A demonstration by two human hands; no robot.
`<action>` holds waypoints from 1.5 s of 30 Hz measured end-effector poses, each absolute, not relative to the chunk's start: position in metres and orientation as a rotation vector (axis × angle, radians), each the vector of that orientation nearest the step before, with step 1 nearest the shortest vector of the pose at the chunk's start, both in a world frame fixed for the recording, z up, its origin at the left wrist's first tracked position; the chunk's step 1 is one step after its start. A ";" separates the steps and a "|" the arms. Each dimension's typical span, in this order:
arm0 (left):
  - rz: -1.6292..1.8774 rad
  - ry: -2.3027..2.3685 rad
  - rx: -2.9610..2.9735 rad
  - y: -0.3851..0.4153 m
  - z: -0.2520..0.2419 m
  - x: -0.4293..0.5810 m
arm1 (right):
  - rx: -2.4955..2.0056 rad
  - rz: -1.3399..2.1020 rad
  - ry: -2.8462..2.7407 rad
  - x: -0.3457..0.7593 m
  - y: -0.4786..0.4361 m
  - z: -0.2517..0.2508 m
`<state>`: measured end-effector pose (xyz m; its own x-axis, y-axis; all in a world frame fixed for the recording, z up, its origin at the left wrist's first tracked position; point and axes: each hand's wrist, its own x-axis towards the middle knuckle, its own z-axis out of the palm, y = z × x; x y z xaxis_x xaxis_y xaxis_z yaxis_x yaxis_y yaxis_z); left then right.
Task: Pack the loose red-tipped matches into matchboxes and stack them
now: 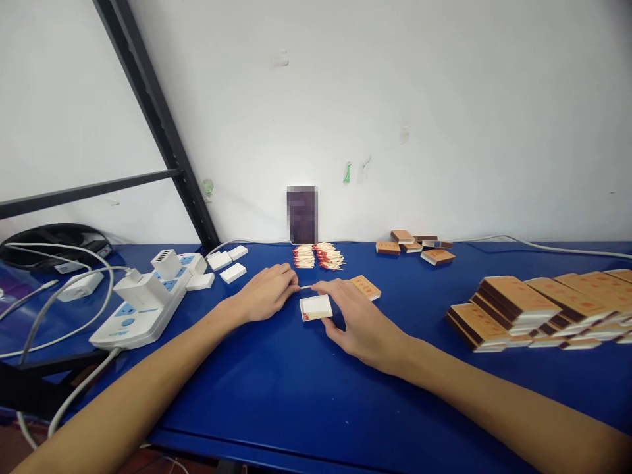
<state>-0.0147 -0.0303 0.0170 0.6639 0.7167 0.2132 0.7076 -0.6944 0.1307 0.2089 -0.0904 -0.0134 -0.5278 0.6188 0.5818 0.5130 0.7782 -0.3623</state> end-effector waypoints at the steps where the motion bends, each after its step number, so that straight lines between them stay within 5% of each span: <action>1: 0.439 1.221 2.810 -0.031 0.020 -0.014 | -0.852 0.206 -2.237 0.209 -0.090 -0.014; 14: 0.432 0.872 2.754 -0.057 0.036 0.003 | -0.866 0.217 -2.209 0.209 -0.089 -0.013; 23: 0.925 1.192 2.524 -0.030 0.016 -0.006 | -0.888 0.207 -2.240 0.210 -0.089 -0.012; 29: 0.625 1.434 2.701 -0.005 0.000 -0.019 | -0.903 0.200 -2.245 0.210 -0.089 -0.013; 45: 0.476 1.474 2.692 0.000 0.002 -0.011 | -0.935 0.183 -2.256 0.210 -0.089 -0.012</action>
<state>-0.0107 -0.0003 0.0023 0.5028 0.8280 0.2483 0.8169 -0.5491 0.1768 0.2097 -0.0895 -0.0118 -0.5114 0.6701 0.5380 0.5745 0.7322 -0.3659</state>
